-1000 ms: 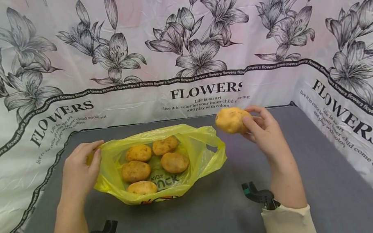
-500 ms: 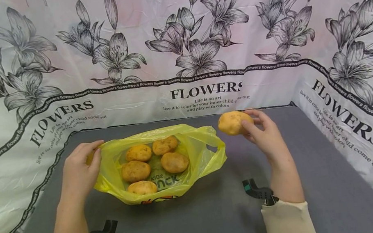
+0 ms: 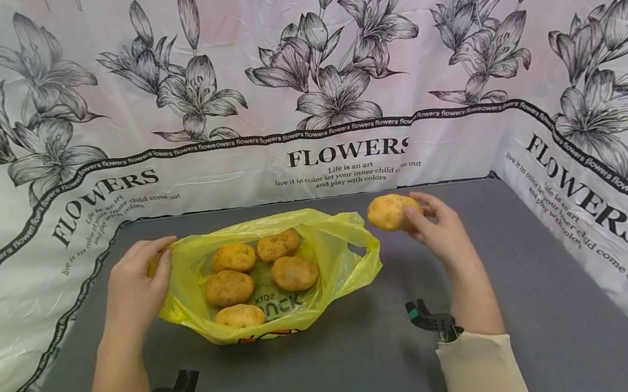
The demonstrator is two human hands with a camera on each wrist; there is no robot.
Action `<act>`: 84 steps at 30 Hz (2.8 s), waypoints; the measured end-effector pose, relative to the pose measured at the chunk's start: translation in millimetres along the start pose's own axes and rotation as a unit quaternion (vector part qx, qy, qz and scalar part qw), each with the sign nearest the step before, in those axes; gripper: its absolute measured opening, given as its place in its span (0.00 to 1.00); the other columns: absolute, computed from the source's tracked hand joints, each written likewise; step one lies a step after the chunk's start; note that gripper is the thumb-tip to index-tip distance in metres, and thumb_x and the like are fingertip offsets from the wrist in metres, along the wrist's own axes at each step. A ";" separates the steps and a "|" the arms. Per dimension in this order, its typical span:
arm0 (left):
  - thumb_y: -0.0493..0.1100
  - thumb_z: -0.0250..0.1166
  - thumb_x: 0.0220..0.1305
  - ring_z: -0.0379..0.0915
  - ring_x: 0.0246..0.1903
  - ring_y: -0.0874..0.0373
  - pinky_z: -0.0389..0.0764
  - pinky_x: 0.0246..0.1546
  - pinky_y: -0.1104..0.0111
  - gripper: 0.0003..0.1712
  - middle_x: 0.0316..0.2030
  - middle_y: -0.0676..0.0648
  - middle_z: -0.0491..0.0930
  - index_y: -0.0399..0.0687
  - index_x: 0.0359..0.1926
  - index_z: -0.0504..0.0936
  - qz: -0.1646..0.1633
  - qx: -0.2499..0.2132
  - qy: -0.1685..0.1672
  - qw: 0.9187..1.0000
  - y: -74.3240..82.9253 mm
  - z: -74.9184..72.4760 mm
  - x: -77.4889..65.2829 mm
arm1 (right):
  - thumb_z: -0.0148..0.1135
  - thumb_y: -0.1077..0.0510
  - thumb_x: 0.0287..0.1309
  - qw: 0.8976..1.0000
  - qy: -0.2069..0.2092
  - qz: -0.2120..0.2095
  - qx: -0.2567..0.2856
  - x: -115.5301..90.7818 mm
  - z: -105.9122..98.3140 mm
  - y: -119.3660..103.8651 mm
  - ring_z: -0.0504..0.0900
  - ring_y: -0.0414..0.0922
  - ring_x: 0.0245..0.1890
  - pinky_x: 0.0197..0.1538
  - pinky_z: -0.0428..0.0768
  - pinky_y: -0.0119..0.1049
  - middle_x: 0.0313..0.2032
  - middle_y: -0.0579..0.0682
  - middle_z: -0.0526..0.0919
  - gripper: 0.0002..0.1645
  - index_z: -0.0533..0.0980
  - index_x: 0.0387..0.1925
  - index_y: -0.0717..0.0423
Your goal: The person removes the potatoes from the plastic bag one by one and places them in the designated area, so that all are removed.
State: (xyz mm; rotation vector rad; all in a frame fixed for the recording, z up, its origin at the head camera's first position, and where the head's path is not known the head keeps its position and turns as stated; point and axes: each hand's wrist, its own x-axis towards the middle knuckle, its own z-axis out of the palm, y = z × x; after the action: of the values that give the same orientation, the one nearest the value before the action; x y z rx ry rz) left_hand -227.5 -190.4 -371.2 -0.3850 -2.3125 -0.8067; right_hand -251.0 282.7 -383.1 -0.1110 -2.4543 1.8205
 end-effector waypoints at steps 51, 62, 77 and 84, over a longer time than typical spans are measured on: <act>0.32 0.62 0.72 0.79 0.41 0.45 0.80 0.43 0.50 0.12 0.42 0.42 0.84 0.39 0.52 0.86 -0.005 0.007 -0.010 1.000 1.3 0.7 -0.9 | 0.47 0.59 0.80 0.991 -0.047 0.081 -0.093 23.9 25.7 48.9 0.71 0.65 0.66 0.68 0.71 0.55 0.69 0.73 0.64 0.30 0.59 0.76 0.66; 0.32 0.62 0.72 0.80 0.43 0.44 0.81 0.45 0.49 0.12 0.44 0.41 0.84 0.39 0.53 0.86 -0.014 0.014 -0.017 1.000 1.4 1.1 -0.8 | 0.53 0.52 0.78 0.985 -0.044 0.084 -0.145 28.0 33.2 54.3 0.68 0.66 0.68 0.69 0.68 0.61 0.69 0.71 0.66 0.32 0.63 0.74 0.64; 0.32 0.62 0.72 0.80 0.43 0.44 0.81 0.45 0.49 0.12 0.43 0.41 0.84 0.39 0.52 0.86 -0.008 0.017 -0.016 1.000 1.4 2.7 -1.1 | 0.64 0.59 0.70 0.984 -0.015 0.097 -0.151 26.8 34.3 57.1 0.68 0.67 0.67 0.67 0.68 0.62 0.68 0.71 0.67 0.34 0.64 0.71 0.66; 0.33 0.63 0.72 0.80 0.42 0.44 0.82 0.45 0.49 0.12 0.43 0.41 0.84 0.39 0.52 0.86 -0.005 0.016 -0.016 1.000 1.3 3.2 -1.2 | 0.64 0.58 0.69 0.983 -0.015 0.095 -0.159 25.5 31.7 51.5 0.67 0.67 0.67 0.67 0.68 0.63 0.69 0.70 0.66 0.36 0.63 0.72 0.65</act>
State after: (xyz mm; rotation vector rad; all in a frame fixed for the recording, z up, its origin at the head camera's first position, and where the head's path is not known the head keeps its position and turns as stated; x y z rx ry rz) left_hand -227.6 -187.4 -373.3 -0.3745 -2.3552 -0.7740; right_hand -279.3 270.2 -440.9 -0.3503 -2.8239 1.4822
